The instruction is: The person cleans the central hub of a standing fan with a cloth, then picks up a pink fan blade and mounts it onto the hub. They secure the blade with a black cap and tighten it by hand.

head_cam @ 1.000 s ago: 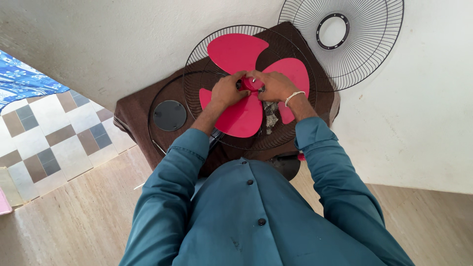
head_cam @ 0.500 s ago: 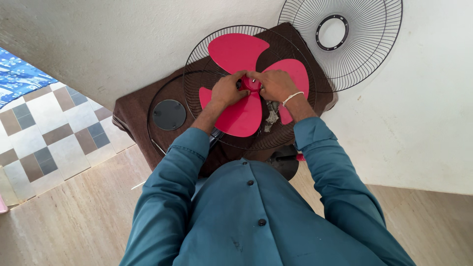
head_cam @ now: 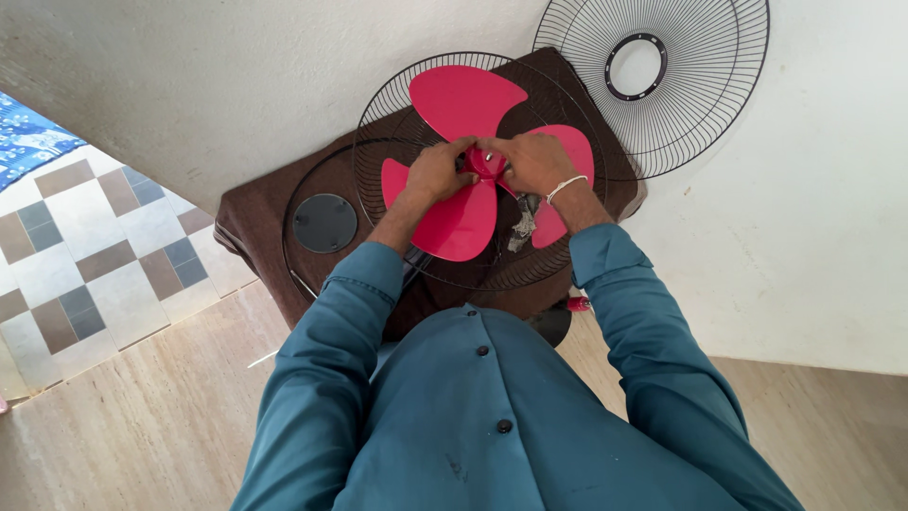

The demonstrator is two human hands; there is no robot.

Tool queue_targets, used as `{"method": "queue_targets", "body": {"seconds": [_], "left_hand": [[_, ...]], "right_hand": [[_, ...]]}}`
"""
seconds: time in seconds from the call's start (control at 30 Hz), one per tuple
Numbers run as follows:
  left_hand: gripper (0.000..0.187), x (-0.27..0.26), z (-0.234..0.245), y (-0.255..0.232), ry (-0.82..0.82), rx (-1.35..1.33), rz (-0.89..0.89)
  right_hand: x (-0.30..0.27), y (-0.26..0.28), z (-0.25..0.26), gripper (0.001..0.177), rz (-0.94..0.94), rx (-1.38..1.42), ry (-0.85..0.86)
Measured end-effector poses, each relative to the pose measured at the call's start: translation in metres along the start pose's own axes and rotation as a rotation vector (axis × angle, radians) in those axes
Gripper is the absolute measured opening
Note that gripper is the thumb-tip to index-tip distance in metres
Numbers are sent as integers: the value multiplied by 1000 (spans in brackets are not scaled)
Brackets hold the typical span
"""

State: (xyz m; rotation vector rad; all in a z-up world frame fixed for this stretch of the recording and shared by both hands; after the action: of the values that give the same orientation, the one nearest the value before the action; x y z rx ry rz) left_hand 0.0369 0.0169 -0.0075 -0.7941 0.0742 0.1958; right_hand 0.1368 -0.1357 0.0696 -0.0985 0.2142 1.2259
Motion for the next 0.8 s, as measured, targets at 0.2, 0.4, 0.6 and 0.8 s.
{"method": "queue_targets", "body": {"seconds": [0.2,0.4,0.6,0.8], "left_hand": [[75,-1,4,-2,8,-1,0],[74,-3,5,-6,-5,2,-16],[75,-3,5,-5,7,14,-9],[77,-7,-6,-3,-14,34,-5]], "right_hand": [[4,4,-3,66,-48,53,-5],[-7,1,-4,71,33,154,63],[-5,4,-6,69,-19,82,-9],[2,11,-10,64,-197,87,16]]}}
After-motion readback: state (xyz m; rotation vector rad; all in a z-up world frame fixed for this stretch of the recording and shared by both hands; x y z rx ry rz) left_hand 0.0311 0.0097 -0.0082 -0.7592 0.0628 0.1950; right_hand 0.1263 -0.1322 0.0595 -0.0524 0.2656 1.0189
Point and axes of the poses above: each hand's wrist, its own x-axis towards the middle knuckle, its own z-axis out of the back of the hand, y = z × x, the point moved 3 cm from there along x, towards the middle knuckle, and after that the axes turned 12 degrees about y, right-handed, at the moved point
